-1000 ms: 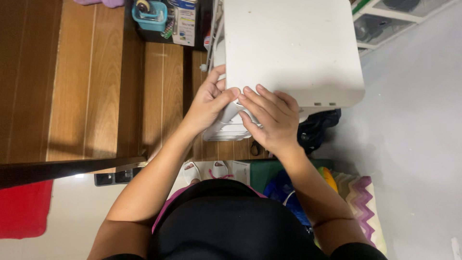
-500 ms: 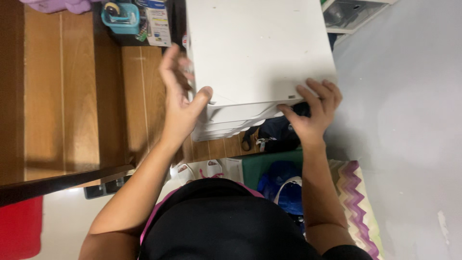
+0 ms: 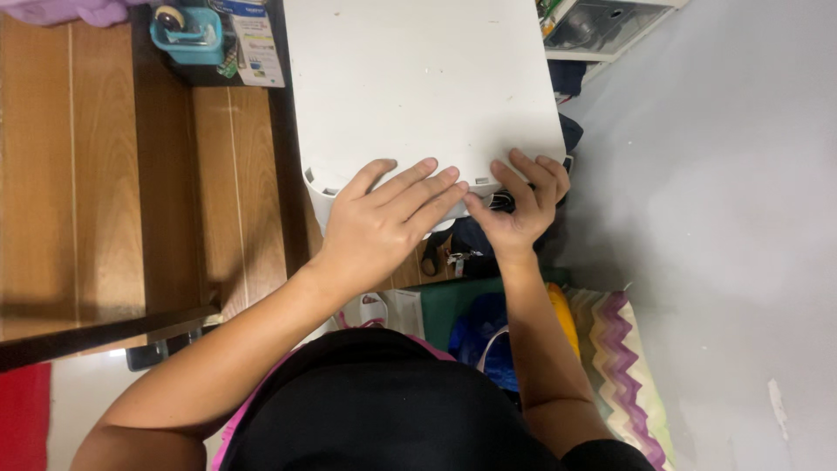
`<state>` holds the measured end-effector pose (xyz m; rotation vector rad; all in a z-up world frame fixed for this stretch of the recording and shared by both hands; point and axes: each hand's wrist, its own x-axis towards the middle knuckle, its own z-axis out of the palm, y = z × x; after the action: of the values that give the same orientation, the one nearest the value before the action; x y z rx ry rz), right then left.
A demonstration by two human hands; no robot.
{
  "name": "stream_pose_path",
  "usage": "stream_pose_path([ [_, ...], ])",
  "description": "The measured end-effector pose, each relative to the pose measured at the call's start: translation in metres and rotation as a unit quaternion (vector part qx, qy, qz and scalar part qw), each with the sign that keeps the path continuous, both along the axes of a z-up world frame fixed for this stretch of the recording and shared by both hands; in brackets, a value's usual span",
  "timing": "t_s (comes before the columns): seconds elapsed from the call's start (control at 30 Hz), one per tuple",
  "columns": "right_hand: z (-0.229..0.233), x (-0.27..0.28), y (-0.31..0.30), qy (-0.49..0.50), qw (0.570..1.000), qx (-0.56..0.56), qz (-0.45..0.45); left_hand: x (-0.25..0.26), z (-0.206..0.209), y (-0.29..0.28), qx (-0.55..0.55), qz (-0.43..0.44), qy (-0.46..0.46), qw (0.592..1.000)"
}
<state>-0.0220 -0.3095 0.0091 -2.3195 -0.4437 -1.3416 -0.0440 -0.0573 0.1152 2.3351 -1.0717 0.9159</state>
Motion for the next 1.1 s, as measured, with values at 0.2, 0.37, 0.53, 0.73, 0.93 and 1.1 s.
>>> stream_pose_path([
  [0.2,-0.009,0.013,0.010,-0.035,0.999,0.010,-0.028,0.001,-0.002,-0.007,-0.041,0.006,0.031,0.999],
  [0.37,-0.013,0.013,0.012,-0.023,0.999,0.021,-0.022,0.008,0.000,0.004,-0.100,-0.032,0.118,0.988],
  [0.53,-0.014,0.005,0.011,0.048,0.998,0.039,-0.012,0.054,-0.002,0.066,-0.290,0.037,0.099,0.951],
  [0.73,-0.020,0.003,0.026,0.019,0.997,0.068,0.010,0.109,-0.019,0.099,-0.581,-0.122,0.540,0.597],
  [0.93,-0.009,0.002,0.021,0.062,0.994,0.079,0.036,0.101,-0.035,0.089,-0.606,-0.168,0.583,0.515],
  [1.1,0.016,0.003,0.007,0.109,0.993,0.005,0.044,0.077,-0.041,0.083,-0.634,-0.153,0.558,0.514],
])
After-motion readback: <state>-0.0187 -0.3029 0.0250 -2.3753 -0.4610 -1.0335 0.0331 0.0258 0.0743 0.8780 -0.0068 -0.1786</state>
